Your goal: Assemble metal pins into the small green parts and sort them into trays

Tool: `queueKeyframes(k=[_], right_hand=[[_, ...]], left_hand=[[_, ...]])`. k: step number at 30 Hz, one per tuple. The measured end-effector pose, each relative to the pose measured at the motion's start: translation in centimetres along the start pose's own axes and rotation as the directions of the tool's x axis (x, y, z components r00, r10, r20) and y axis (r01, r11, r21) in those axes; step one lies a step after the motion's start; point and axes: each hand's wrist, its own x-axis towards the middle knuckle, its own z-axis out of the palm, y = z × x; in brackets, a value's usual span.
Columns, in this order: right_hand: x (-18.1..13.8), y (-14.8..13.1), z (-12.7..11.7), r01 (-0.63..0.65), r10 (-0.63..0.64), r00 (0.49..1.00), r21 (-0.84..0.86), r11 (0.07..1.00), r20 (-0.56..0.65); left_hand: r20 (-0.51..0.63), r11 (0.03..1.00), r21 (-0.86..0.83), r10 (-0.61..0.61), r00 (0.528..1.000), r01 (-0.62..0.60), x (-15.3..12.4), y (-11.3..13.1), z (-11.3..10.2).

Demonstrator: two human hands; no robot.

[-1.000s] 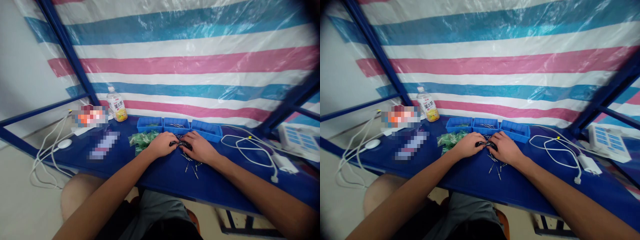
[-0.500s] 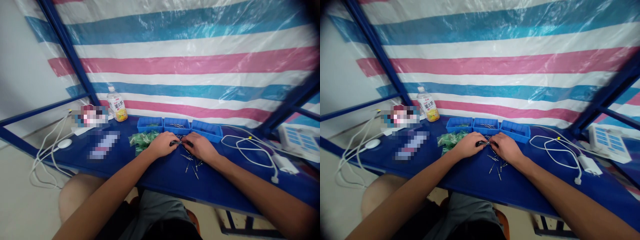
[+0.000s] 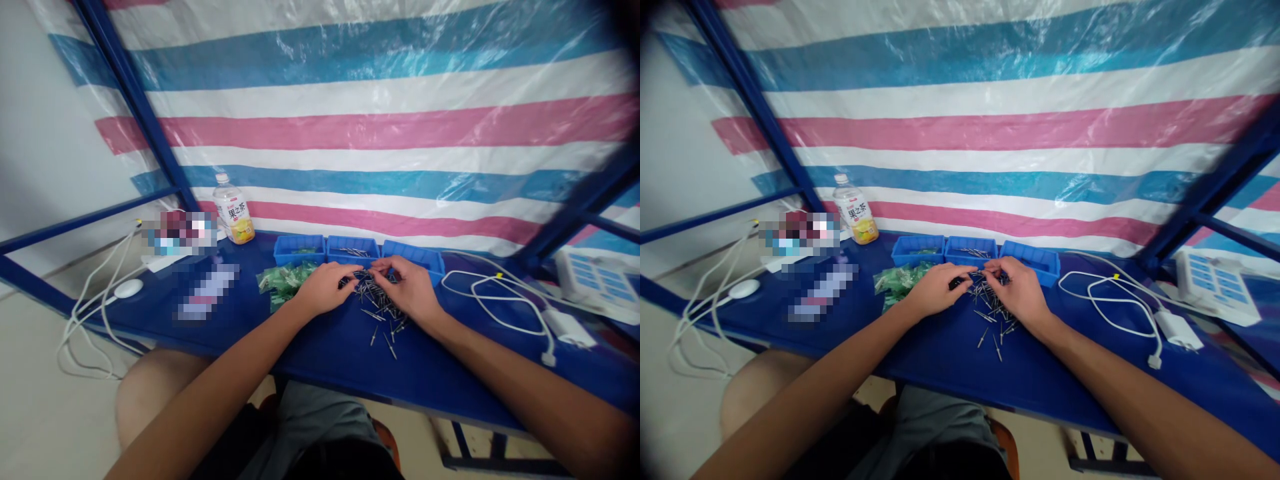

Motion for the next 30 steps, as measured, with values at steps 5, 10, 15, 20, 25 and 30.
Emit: queueKeyframes(k=[5,10,15,20,25,30], right_hand=[[-0.3,-1.2,-0.3,0.068,-0.068,0.998,-0.001,0.998,-0.008],[-0.4,-0.8,0.2,-0.003,0.000,1.000,0.118,0.993,0.025],[-0.4,0.4,1.0,-0.134,0.114,0.990,0.267,0.954,0.088],[-0.5,0.0,1.1,-0.164,0.135,0.983,0.260,0.952,0.126],[-0.3,-0.7,0.6,-0.136,0.102,0.986,0.293,0.947,0.130],[-0.2,-0.9,-0.1,-0.054,0.035,0.994,0.194,0.979,0.103]], left_hand=[[-0.025,0.994,-0.106,0.037,0.999,-0.039,0.1,0.1,-0.2],[-0.096,0.980,-0.200,-0.019,0.995,-0.001,0.3,0.5,-0.7],[-0.157,0.971,-0.236,0.005,0.988,-0.042,0.4,0.9,-1.0],[-0.140,0.964,-0.252,0.050,0.989,-0.085,0.1,1.2,-1.1],[-0.139,0.948,-0.309,0.029,0.990,-0.071,-0.1,1.3,-0.9],[-0.139,0.966,-0.257,0.001,0.990,-0.037,0.0,0.8,-0.7]])
